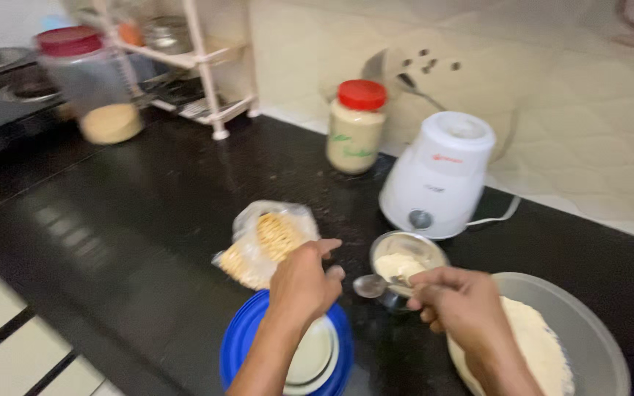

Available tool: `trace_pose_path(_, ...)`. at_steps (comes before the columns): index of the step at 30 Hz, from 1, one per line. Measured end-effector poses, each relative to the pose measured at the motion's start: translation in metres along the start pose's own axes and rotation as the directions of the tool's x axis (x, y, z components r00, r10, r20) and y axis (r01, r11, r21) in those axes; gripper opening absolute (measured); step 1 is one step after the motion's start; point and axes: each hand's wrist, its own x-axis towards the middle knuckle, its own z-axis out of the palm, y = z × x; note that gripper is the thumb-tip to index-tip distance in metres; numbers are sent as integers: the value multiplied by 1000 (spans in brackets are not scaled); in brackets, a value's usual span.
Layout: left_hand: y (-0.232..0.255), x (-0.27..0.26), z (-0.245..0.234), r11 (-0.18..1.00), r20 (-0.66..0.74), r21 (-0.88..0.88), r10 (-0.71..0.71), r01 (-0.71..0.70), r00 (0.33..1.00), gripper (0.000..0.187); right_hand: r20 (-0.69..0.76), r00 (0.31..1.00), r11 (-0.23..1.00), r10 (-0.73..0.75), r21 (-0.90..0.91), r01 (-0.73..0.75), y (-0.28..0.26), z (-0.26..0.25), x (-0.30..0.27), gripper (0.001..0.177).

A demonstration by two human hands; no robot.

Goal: The person spoons blended powder out of a small blender grinding jar into a large bowl, adds soybeans from a plastic bag into the jar, attaches the jar to the blender base and runs it, then spoons the freshly ground powder into the bowl and scrapes the jar.

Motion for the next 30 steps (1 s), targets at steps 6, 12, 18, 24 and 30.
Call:
trace_pose_path(6, 32, 13, 43, 993, 327, 8, 108, -117, 939, 59, -259, 957, 989, -131, -98, 109, -31, -44, -13, 19)
trace_pose_path(12, 47, 26, 43, 988, 403, 84, 86, -130, 911, 38, -430, 887, 974, -165, -214, 78, -35, -40, -24, 16)
trace_pose_path(18, 65, 26, 48, 807, 82, -150, 587, -572, 806, 31, -162, 573, 491, -803, -726, 482, -35, -45, -37, 18)
trace_pose_path(24, 112, 27, 62, 691, -78, -84, 714, -718, 696, 18, -202, 520, 415, -830, -846, 334, -51, -82, -58, 28)
trace_pose_path(30, 150, 9, 93, 668, -119, -104, 727, -737, 676, 17, -324, 351, 451, -879, -806, 383, -52, -129, -74, 27)
